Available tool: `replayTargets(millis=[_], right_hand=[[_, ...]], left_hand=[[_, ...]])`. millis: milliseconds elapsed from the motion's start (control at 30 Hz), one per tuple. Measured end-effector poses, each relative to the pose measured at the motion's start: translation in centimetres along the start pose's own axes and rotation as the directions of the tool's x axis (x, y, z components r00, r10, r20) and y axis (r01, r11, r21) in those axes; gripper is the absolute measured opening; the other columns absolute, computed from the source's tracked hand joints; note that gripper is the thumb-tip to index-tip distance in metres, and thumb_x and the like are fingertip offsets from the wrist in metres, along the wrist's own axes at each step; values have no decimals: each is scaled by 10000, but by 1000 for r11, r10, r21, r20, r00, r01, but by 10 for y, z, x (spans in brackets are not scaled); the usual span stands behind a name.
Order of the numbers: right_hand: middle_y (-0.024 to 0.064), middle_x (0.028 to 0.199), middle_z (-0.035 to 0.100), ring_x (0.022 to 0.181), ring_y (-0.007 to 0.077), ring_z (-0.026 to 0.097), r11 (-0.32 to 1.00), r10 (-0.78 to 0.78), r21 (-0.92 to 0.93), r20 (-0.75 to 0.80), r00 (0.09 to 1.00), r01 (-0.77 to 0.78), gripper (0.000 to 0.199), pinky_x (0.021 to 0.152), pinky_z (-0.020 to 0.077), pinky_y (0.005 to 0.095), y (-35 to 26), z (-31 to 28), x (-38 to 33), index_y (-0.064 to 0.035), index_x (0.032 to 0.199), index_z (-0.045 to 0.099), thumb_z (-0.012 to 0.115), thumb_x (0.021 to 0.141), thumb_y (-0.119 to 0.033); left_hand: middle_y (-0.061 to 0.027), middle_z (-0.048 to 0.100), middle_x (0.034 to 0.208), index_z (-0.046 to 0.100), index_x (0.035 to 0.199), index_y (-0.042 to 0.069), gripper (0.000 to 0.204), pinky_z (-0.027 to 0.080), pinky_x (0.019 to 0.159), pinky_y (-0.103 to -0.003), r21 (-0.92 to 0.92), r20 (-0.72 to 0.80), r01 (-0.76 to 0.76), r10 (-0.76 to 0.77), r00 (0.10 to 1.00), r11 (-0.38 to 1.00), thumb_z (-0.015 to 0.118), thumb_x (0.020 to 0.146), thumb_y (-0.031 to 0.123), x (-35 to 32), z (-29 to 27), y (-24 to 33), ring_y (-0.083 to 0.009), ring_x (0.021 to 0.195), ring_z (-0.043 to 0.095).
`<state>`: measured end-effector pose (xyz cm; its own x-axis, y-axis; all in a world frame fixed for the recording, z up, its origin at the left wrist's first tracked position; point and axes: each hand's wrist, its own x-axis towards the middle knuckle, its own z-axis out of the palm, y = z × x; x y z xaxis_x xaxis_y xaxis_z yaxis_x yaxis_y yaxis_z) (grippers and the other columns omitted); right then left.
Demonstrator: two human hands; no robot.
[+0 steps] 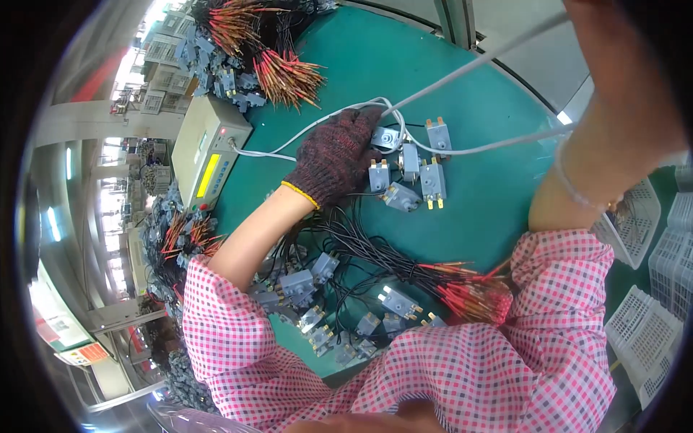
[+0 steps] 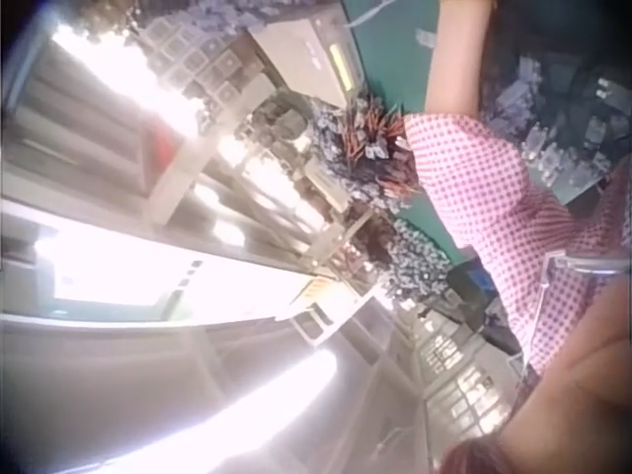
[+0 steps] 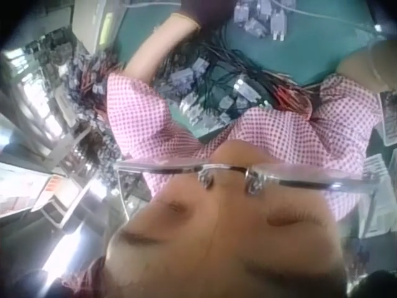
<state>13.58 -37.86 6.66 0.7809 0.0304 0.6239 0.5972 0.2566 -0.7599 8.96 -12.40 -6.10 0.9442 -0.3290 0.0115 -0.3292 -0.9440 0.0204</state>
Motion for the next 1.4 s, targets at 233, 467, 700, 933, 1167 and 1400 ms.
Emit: replayTargets(millis=[233,467,700,933,1167,1400], right_hand=[[147,922,623,784,190,649,1000,-2,4,-12,1000,2,347,599,564,284,-8,30,8,34,1164,507,522,824,-33],[148,928,621,790,189,647,1000,15,6,-42,999,-15,350,602,563,284,-2,24,10,33,1167,505,522,824,-32],[148,933,620,795,189,646,1000,6,13,-58,998,-5,353,606,562,283,-5,30,16,32,1170,502,521,824,-31],[149,939,619,800,188,644,1000,8,24,-73,997,-6,355,609,561,282,1,3,9,32,1174,500,520,824,-30],[150,944,617,805,188,643,999,5,47,-49,999,-3,358,613,560,281,2,-4,6,31,1177,498,519,824,-29],[151,949,616,811,187,642,997,-8,81,-11,1000,9,361,616,560,280,0,-9,2,30,1180,495,519,824,-28]], left_hand=[[-140,607,850,593,903,68,267,492,670,-443,112,107,-144,133,985,983,626,762,292,5,-6,-12,-311,788,624],[-143,613,875,599,940,67,233,494,647,-444,97,68,-128,121,990,987,587,803,255,3,-11,-18,-312,780,626],[-191,591,1071,434,1301,74,530,475,819,-473,-348,166,-10,72,983,937,576,815,232,10,-8,-7,-375,926,592],[-153,613,1127,424,1348,120,589,500,840,-393,-100,149,-97,112,982,990,621,799,202,7,-31,-13,-314,983,617],[-177,591,1168,450,1305,95,498,495,868,-368,-933,85,123,-125,988,338,567,822,104,39,-70,-8,-333,1049,585],[-157,598,1076,459,1215,66,443,490,850,-409,-4,167,-128,126,978,992,593,820,214,50,-40,10,-336,992,598]])
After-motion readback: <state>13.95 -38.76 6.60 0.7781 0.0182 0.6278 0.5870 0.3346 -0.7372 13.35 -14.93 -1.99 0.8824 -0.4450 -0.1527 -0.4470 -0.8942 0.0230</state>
